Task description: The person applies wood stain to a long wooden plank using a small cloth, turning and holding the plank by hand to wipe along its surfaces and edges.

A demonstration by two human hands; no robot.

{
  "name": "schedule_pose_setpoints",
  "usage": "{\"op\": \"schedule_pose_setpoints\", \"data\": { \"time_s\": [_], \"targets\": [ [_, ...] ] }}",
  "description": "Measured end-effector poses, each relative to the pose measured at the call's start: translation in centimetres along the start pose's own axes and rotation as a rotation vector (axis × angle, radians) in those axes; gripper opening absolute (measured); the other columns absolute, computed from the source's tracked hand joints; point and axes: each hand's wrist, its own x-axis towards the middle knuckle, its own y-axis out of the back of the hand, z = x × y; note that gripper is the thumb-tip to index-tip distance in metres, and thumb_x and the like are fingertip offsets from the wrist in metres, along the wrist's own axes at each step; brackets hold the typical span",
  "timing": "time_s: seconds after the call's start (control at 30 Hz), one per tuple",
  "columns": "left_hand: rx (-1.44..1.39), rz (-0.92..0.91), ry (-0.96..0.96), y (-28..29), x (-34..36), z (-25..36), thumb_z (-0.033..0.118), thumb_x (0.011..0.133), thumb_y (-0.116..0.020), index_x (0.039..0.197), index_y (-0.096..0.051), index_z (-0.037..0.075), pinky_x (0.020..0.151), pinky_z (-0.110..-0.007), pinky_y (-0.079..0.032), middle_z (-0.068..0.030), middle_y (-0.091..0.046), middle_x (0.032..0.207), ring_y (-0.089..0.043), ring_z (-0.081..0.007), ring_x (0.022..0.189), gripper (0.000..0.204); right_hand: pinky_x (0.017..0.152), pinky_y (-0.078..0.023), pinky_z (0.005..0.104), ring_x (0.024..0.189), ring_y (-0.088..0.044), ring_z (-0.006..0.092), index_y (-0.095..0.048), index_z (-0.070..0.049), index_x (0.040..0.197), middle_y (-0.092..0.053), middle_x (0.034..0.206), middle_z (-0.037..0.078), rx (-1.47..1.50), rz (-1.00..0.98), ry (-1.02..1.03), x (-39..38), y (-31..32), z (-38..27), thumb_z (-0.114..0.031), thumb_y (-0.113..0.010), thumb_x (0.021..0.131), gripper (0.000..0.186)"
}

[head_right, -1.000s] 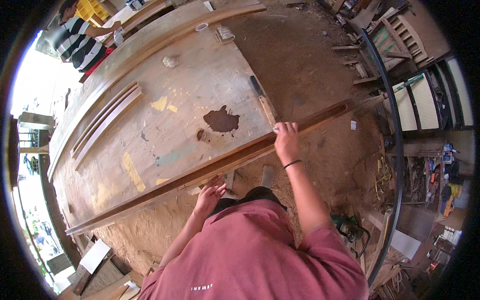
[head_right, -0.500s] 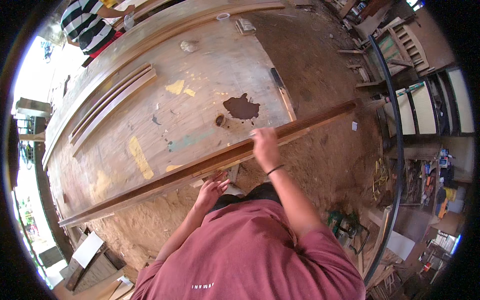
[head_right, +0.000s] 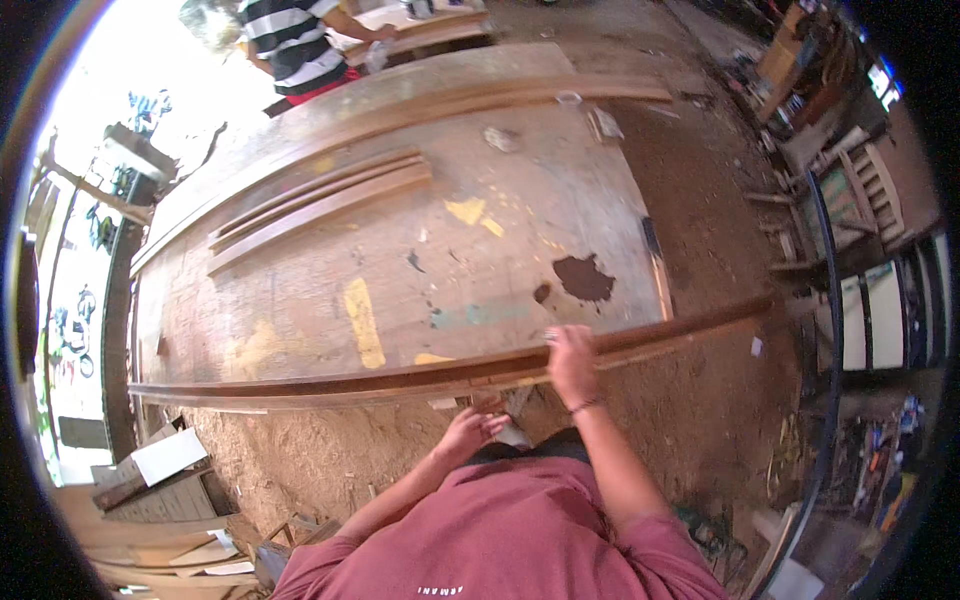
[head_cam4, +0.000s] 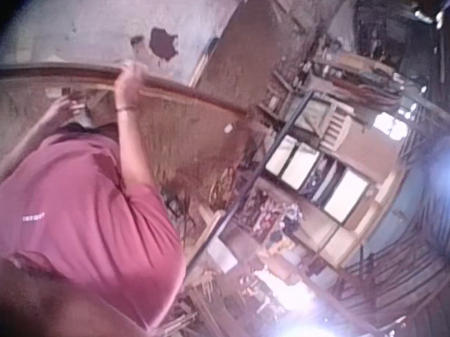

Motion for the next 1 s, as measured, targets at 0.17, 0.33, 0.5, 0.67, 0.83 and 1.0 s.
{"op": "schedule_pose_setpoints", "data": {
  "time_s": [0.17,0.33,0.5,0.67,0.83,1.0],
  "targets": [
    [-0.038,-0.030,-0.038,1.5,-1.6,0.6,0.003,0.107,-0.046,0.161,-0.028,0.000,0.108,-0.037,-0.052,-0.0182,-0.040,0.163,-0.061,-0.0316,0.132,0.057,0.092,-0.047,0.0483,0.102,-0.056,0.0368,-0.065,-0.004,0.103,-0.063,0.102,0.015,-0.152,0.059,-0.049,-1.3,1.2,1.6,0.000,-0.063,0.090,0.013],
    [-0.046,-0.019,-0.030,2.8,-1.1,0.0,0.003,0.106,-0.045,0.161,-0.028,0.002,0.107,-0.036,-0.052,-0.0177,-0.044,0.161,-0.061,-0.0312,0.133,0.058,0.090,-0.048,0.0482,0.099,-0.058,0.0371,-0.066,-0.004,0.099,-0.064,0.097,0.015,0.020,-0.027,0.174,-0.6,-5.6,-4.9,-0.004,-0.066,0.089,0.010],
    [-0.023,-0.012,-0.027,2.7,-1.1,0.2,0.003,0.106,-0.045,0.161,-0.030,0.004,0.104,-0.035,-0.054,-0.0165,-0.048,0.158,-0.063,-0.0305,0.130,0.057,0.094,-0.048,0.0463,0.103,-0.059,0.0359,-0.066,-0.003,0.101,-0.064,0.099,0.015,0.030,-0.043,0.196,0.2,-5.8,-6.6,-0.006,-0.064,0.092,0.010],
    [-0.087,-0.030,-0.053,3.6,-2.0,0.5,0.005,0.107,-0.046,0.160,-0.032,0.003,0.106,-0.036,-0.053,-0.0135,-0.050,0.154,-0.062,-0.0284,0.132,0.055,0.092,-0.047,0.0470,0.101,-0.058,0.0363,-0.065,-0.004,0.100,-0.063,0.098,0.015,-0.090,0.002,0.069,-0.7,-3.2,-3.3,-0.005,-0.065,0.091,0.010],
    [-0.046,0.004,-0.064,4.2,-2.2,0.4,0.006,0.107,-0.047,0.160,-0.031,0.003,0.105,-0.035,-0.053,-0.0133,-0.051,0.155,-0.062,-0.0271,0.132,0.056,0.090,-0.048,0.0475,0.100,-0.058,0.0368,-0.065,-0.003,0.099,-0.063,0.096,0.015,0.064,-0.058,0.221,-0.2,-8.5,-8.1,-0.006,-0.066,0.090,0.010],
    [-0.030,0.078,-0.054,4.0,-2.3,0.6,0.004,0.106,-0.046,0.158,-0.036,0.004,0.102,-0.034,-0.055,-0.0111,-0.054,0.153,-0.065,-0.0260,0.127,0.053,0.090,-0.048,0.0473,0.099,-0.058,0.0360,-0.066,-0.004,0.097,-0.064,0.096,0.015,0.147,-0.093,0.271,0.2,-8.6,-10.3,-0.007,-0.066,0.090,0.008]
  ]
}}
